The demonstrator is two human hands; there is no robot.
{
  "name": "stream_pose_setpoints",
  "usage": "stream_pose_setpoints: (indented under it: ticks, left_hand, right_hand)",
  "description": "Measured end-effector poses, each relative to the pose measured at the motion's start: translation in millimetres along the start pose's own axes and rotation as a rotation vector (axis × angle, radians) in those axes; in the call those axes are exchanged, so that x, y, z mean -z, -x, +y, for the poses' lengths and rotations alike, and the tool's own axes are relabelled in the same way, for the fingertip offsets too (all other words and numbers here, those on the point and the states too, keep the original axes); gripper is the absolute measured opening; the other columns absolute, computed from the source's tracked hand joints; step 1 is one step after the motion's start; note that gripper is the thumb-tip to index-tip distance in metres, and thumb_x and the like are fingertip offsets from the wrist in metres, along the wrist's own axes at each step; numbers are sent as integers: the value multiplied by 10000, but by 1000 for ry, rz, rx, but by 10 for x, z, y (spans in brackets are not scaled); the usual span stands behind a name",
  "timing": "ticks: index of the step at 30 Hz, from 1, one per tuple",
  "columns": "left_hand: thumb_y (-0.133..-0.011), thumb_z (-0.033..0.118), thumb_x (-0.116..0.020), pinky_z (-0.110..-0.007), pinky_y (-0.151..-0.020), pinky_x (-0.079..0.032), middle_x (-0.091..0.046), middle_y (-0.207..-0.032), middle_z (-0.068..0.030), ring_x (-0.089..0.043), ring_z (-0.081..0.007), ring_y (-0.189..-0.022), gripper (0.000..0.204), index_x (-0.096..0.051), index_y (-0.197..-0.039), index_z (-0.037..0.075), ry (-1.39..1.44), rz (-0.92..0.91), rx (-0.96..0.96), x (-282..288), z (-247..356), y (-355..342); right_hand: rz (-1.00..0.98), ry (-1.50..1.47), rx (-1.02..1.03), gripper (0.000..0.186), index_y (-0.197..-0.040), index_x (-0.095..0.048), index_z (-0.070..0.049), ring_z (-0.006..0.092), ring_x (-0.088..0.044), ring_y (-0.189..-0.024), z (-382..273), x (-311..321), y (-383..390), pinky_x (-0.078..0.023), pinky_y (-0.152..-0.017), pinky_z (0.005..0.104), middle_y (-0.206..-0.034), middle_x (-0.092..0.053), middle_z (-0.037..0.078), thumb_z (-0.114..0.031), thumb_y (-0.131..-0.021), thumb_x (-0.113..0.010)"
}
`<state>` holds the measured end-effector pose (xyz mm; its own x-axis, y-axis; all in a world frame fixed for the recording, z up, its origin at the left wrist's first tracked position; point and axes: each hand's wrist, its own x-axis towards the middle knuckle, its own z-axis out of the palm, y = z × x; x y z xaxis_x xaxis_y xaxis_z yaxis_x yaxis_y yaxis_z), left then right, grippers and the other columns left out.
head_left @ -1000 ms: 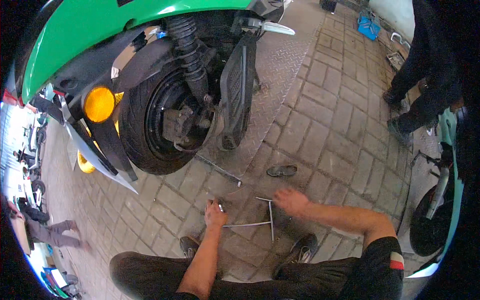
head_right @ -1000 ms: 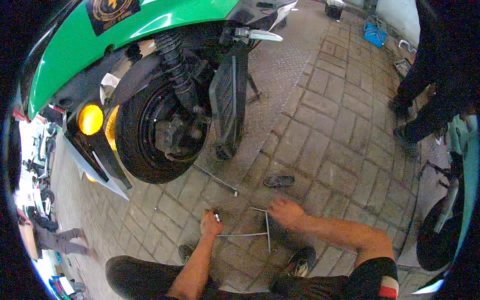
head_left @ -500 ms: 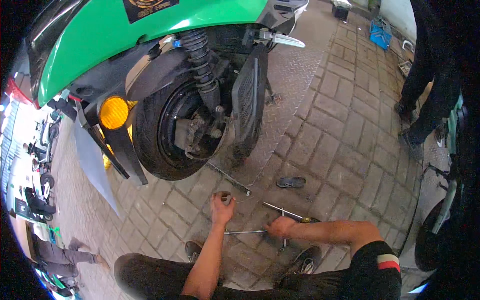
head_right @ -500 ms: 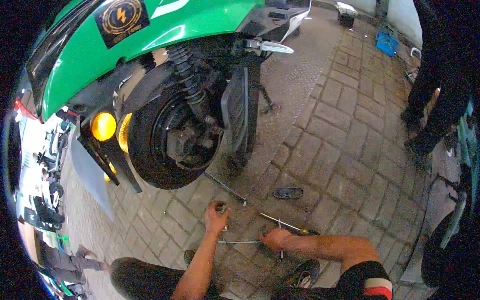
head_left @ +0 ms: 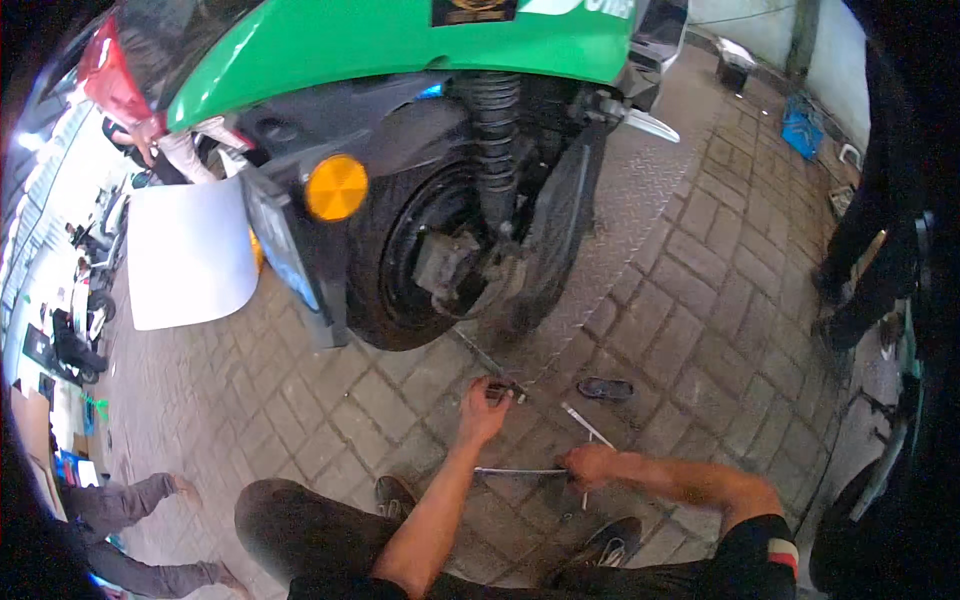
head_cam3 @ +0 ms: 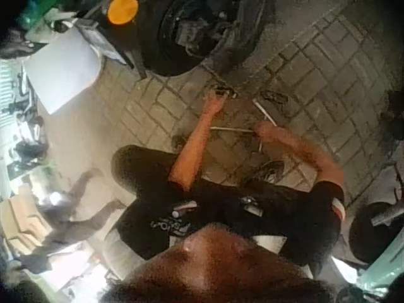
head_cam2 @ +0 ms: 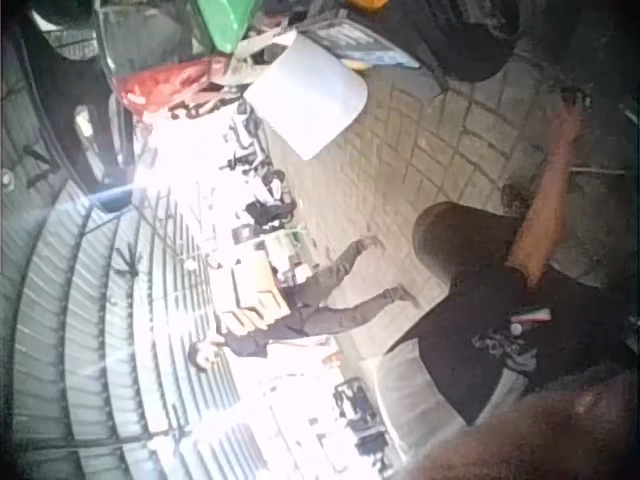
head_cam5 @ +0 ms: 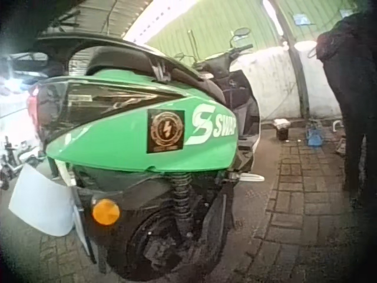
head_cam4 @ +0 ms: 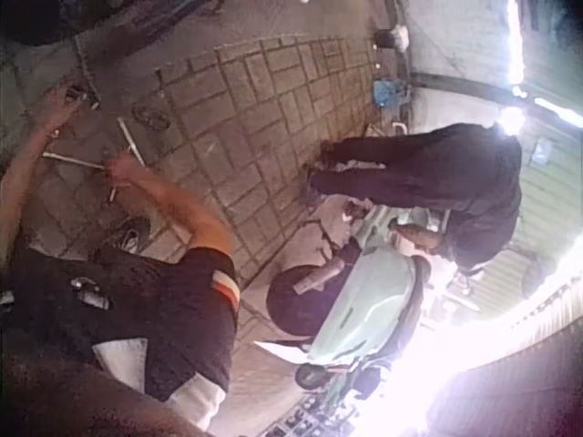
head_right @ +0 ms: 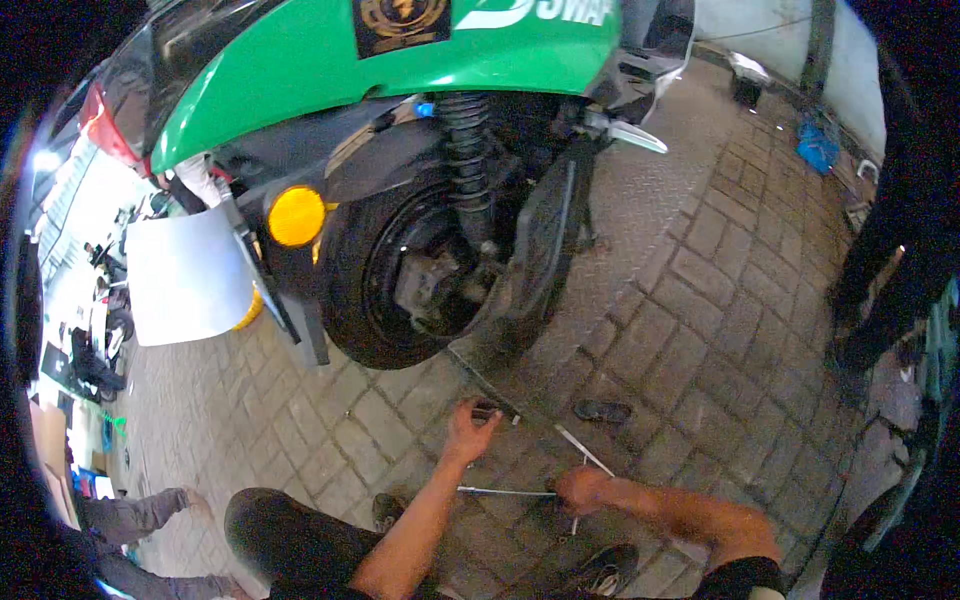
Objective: The person uses a T-socket wrench to unscrew bolts from the rear wheel motor area of an electric scooter and uses a screwdriver to pry off a black bracket, handling the bolts and the bracket by hand.
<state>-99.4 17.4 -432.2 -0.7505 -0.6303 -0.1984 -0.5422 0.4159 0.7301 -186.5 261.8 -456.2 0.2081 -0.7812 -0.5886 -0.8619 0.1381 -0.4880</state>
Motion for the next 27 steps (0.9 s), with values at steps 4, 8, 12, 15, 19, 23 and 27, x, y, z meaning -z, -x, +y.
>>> stream_pose_setpoints:
  ticks: [4,8,12,15,19,23,27]
  left_hand:
    - [-890,264,-668,-464,-960,-472,-592,-1227,-186,-579,-360,-1129,391,-620,-1199,29,101,34,52,-12,-26,-109]
    - [-931,344,-637,-500,-1026,-433,-538,-1327,-198,-510,-397,-1232,544,-494,-1375,64,-47,-7,-21,-47,-322,-13]
    - [-919,291,-667,-519,-1017,-435,-557,-1291,-175,-515,-401,-1218,508,-500,-1346,71,88,203,-273,-421,238,-249]
    - [-905,323,-684,-528,-1019,-428,-552,-1269,-199,-510,-417,-1214,513,-516,-1326,86,131,180,-344,-158,-2,-551]
    - [-901,352,-680,-535,-984,-445,-530,-1244,-241,-526,-431,-1177,498,-537,-1299,90,50,400,-346,-90,-421,-589]
    - [-894,365,-679,-525,-1010,-429,-498,-1278,-259,-484,-442,-1225,530,-531,-1307,66,100,338,-137,-57,-385,-742]
    - [-826,383,-719,-521,-1043,-398,-540,-1301,-223,-459,-436,-1266,663,-489,-1338,30,33,253,38,-202,-831,-916]
  right_hand:
    - [20,-1,-99,393,-1129,-641,-53,378,-640,-954,386,264,153,-505,-833,492,-984,-662,207,-340,-861,-637]
    - [344,-578,-41,441,-1091,-648,-10,294,-648,-924,477,329,-98,-506,-851,436,-1004,-688,175,-334,-800,-710]
    - [418,-1578,135,334,-1032,-646,-15,267,-640,-905,1421,63,22,-521,-828,440,-965,-681,114,-259,-817,-724]
    - [673,-931,42,303,-1046,-632,-42,267,-626,-938,1573,-144,-417,-516,-861,455,-1010,-664,81,-283,-869,-679]
    - [733,-1140,-238,408,-1140,-614,-38,234,-611,-904,557,475,-441,-507,-814,411,-1025,-663,79,-365,-897,-642]
    - [731,-1128,-301,515,-1233,-596,-34,200,-596,-870,307,787,-498,-498,-767,367,-1039,-663,77,-446,-925,-605]
    - [618,-1060,-339,622,-1327,-578,-30,167,-582,-837,76,1071,-612,-488,-720,323,-1054,-662,74,-528,-954,-569]
